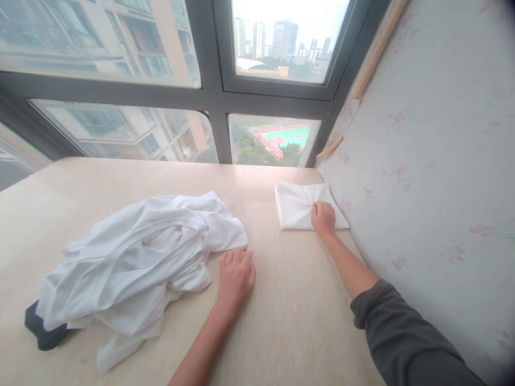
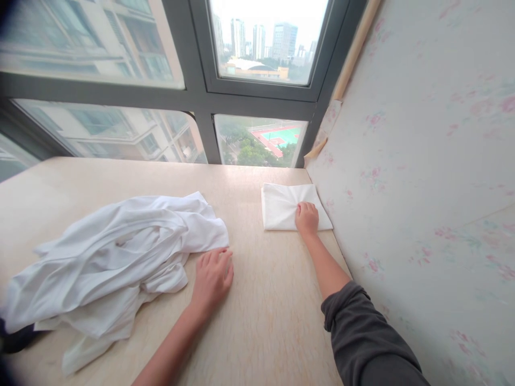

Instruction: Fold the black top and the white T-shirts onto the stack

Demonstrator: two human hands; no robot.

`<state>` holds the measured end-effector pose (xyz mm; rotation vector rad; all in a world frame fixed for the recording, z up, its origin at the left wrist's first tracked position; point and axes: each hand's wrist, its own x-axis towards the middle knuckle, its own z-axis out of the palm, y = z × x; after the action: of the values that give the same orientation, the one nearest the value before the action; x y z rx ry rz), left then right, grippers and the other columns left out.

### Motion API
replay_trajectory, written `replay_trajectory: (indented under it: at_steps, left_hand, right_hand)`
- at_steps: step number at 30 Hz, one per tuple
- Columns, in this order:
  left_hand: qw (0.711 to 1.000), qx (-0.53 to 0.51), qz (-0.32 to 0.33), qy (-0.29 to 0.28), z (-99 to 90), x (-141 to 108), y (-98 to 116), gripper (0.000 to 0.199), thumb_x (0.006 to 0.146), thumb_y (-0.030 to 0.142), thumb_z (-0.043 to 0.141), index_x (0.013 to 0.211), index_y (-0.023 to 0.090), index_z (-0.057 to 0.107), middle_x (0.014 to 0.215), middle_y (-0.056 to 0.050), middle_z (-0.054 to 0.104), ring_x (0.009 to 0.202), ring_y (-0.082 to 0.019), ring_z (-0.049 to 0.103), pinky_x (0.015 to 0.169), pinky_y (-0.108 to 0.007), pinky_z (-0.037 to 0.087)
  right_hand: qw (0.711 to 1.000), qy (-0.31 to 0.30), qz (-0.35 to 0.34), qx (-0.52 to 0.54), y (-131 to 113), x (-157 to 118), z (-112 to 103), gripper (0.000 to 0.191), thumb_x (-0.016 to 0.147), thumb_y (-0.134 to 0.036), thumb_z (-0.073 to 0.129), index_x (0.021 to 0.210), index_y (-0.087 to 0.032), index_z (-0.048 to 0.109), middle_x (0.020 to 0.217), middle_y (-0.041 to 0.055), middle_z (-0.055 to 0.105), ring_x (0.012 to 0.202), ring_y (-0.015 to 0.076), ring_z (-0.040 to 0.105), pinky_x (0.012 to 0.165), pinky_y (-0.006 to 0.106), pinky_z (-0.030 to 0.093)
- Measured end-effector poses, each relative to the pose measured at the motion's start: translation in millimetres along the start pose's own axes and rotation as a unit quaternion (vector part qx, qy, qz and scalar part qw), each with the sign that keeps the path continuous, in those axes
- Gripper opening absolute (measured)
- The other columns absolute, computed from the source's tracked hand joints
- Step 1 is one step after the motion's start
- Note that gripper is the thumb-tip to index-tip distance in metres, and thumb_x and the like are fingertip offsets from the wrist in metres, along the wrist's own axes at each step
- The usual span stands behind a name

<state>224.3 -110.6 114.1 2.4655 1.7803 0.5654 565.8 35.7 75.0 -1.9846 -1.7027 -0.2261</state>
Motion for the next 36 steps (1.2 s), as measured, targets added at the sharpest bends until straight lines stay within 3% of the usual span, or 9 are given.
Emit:
replay_trajectory:
  at_steps: [3, 8, 17, 19, 22, 25, 28, 36]
  left_hand:
    - [0.997, 0.076, -0.014, 0.031, -4.7, 20, -16, 0.038, 0.086, 0.020, 0.055, 0.123, 0.023, 0.059, 0.143, -0.015, 0.052, 0.135, -0.035, 0.042, 0.114, -0.060, 0.023]
    - [0.993, 0.106, -0.055, 0.010, -12.7, 38, -52, 0.038, 0.084, 0.024, 0.056, 0.120, 0.015, 0.062, 0.142, -0.020, 0.051, 0.134, -0.038, 0.043, 0.110, -0.053, 0.033]
    - [0.984, 0.141, -0.101, 0.042, -18.2, 53, -94, 0.040, 0.086, 0.026, 0.052, 0.122, 0.013, 0.060, 0.139, -0.021, 0.054, 0.129, -0.035, 0.048, 0.111, -0.049, 0.033]
    - [0.980, 0.147, -0.125, 0.056, -20.3, 55, -91, 0.039, 0.086, 0.027, 0.052, 0.121, 0.012, 0.060, 0.136, -0.022, 0.055, 0.128, -0.036, 0.049, 0.111, -0.052, 0.031]
    - [0.980, 0.116, -0.138, 0.082, -17.4, 44, -69, 0.038, 0.087, 0.027, 0.051, 0.122, 0.014, 0.060, 0.136, -0.021, 0.055, 0.128, -0.036, 0.049, 0.111, -0.055, 0.032]
    - [0.995, 0.047, -0.069, 0.057, -3.3, 19, -40, 0.036, 0.089, 0.027, 0.050, 0.123, 0.017, 0.060, 0.143, -0.017, 0.050, 0.135, -0.032, 0.044, 0.111, -0.049, 0.036]
    - [0.999, 0.021, -0.022, 0.016, 12.8, -1, -21, 0.038, 0.092, 0.027, 0.048, 0.128, 0.018, 0.058, 0.145, -0.017, 0.050, 0.137, -0.032, 0.042, 0.114, -0.051, 0.033]
    - [1.000, 0.019, -0.014, -0.007, 15.2, -5, -16, 0.040, 0.092, 0.024, 0.047, 0.130, 0.016, 0.057, 0.145, -0.017, 0.051, 0.137, -0.032, 0.042, 0.115, -0.050, 0.033]
  right_hand:
    - [1.000, 0.004, 0.015, 0.011, 0, -1, 2, 0.030, 0.095, -0.021, 0.039, 0.105, -0.013, 0.065, 0.103, 0.0146, 0.068, 0.098, 0.0255, 0.055, 0.091, 0.035, 0.038]
    - [0.999, -0.002, 0.041, 0.028, 2, -2, 3, 0.031, 0.095, -0.022, 0.037, 0.105, -0.013, 0.065, 0.098, 0.0134, 0.069, 0.091, 0.0239, 0.058, 0.083, 0.032, 0.038]
    - [0.997, -0.007, 0.073, 0.037, 2, -2, 2, 0.030, 0.094, -0.025, 0.040, 0.106, -0.015, 0.066, 0.099, 0.0122, 0.069, 0.090, 0.0235, 0.058, 0.077, 0.031, 0.038]
    - [0.996, -0.007, 0.077, 0.039, 2, -2, 3, 0.029, 0.093, -0.025, 0.041, 0.106, -0.016, 0.066, 0.099, 0.0121, 0.069, 0.091, 0.0233, 0.058, 0.076, 0.031, 0.038]
    - [0.996, -0.007, 0.083, 0.043, 3, -1, 4, 0.028, 0.092, -0.025, 0.043, 0.105, -0.016, 0.066, 0.100, 0.0118, 0.069, 0.090, 0.0230, 0.058, 0.076, 0.030, 0.039]
    - [0.995, -0.010, 0.089, 0.044, 4, 0, 5, 0.027, 0.091, -0.025, 0.045, 0.104, -0.017, 0.067, 0.099, 0.0110, 0.069, 0.090, 0.0226, 0.059, 0.075, 0.030, 0.039]
    - [0.995, -0.016, 0.093, 0.044, 4, 0, 5, 0.025, 0.091, -0.026, 0.047, 0.102, -0.018, 0.068, 0.098, 0.0104, 0.070, 0.090, 0.0222, 0.059, 0.075, 0.030, 0.039]
    - [0.988, -0.031, 0.132, 0.075, 1, 1, -6, 0.025, 0.088, -0.027, 0.052, 0.102, -0.019, 0.071, 0.098, 0.0106, 0.073, 0.085, 0.0223, 0.063, 0.072, 0.030, 0.041]
